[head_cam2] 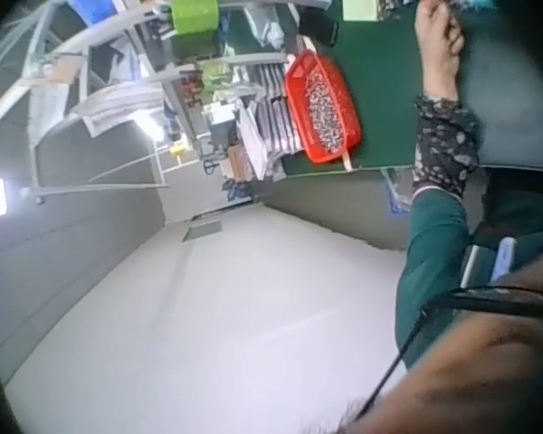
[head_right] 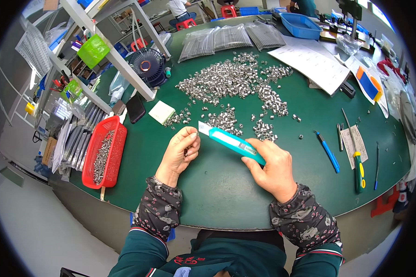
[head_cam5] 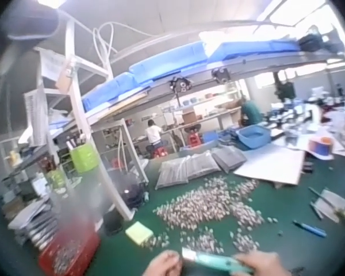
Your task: The worker is using a utility knife to scrape or clean small metal components on a workbench.
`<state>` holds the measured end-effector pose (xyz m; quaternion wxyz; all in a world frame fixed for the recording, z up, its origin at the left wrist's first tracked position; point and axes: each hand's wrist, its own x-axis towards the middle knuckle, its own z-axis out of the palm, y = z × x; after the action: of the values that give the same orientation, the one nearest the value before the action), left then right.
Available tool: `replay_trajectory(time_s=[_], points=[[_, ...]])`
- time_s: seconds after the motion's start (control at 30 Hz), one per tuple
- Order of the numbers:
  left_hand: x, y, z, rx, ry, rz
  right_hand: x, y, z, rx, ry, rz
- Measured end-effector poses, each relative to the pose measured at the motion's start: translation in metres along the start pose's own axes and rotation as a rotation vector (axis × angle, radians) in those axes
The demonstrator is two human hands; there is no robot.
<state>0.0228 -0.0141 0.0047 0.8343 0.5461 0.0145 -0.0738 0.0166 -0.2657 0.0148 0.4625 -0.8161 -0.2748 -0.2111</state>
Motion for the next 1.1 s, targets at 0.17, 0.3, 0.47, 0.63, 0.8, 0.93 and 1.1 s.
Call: replay_trajectory(time_s=[0.17, 0.3, 0.47, 0.63, 0.8, 0.93, 1.1], points=[[0.001, -0.003, -0.007, -0.238, -0.061, 0.083, -0.001, -0.002, 0.002, 0.084, -0.072, 0.04], [0.003, -0.003, -0.007, -0.198, -0.072, 0.143, -0.001, 0.0, 0.003, 0.103, -0.133, 0.09], [0.004, -0.004, -0.009, -0.213, -0.066, 0.115, -0.001, 0.003, 0.003, 0.143, -0.175, 0.137], [0.003, -0.005, -0.007, -0.207, -0.068, 0.097, -0.002, 0.005, 0.003, 0.177, -0.242, 0.176], [0.002, -0.003, -0.008, -0.127, -0.071, 0.063, -0.001, -0.002, 0.0, 0.022, -0.215, 0.121], [0.0, -0.004, -0.004, -0.115, -0.006, 0.03, -0.001, -0.008, 0.001, -0.174, -0.104, -0.049], [0.0, -0.002, -0.006, -0.151, 0.077, -0.049, 0.004, -0.002, -0.002, -0.023, 0.034, -0.05]])
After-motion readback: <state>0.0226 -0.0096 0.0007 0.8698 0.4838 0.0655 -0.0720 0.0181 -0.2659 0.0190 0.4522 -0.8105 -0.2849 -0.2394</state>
